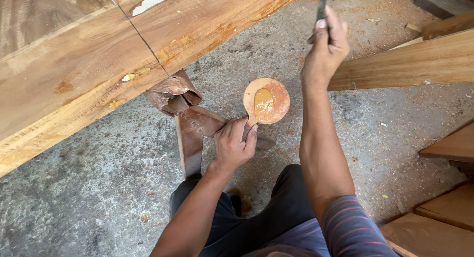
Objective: The person holds a bowl of wood filler in one hand and uses a small spatula to press filler into holes and gaps on wooden furniture panels, moving along the panels to fill each visible hole and scraping excess filler off.
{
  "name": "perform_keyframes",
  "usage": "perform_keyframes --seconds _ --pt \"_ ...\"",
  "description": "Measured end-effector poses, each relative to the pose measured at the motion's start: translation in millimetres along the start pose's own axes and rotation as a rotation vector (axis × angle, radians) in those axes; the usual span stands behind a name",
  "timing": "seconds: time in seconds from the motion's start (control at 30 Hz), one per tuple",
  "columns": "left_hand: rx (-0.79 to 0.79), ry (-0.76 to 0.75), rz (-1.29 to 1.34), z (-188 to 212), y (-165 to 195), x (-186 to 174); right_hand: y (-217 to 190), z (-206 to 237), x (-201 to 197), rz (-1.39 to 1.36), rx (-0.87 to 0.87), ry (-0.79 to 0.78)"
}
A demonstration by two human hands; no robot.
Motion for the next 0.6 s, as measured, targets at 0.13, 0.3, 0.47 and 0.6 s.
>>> perform_keyframes --seconds 0.13,0.3,0.47,0.6 --pt "-0.007 -0.015 0.017 0 -1 0 1 -4 4 0.028 -0.03 0.001" --pt "0.011 -0.019 0.007 -1 0 1 0 -4 2 0.057 -0.061 -0.091" --pt "-0.013 -0.022 0.008 -1 -1 2 6 -7 -19 0.165 0.048 -0.007" --pt "0.004 0.007 0.002 -1 1 0 3 -10 -10 0.249 -0.096 -0.137"
Point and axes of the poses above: each hand's wrist, its own z-axis away from the middle knuckle, its own x-axis out of the palm, y = z × x, the point moved 7 cm from there along -z, towards the middle knuckle, and after that the axes turned 12 degrees about -z, right-handed, at the moved point
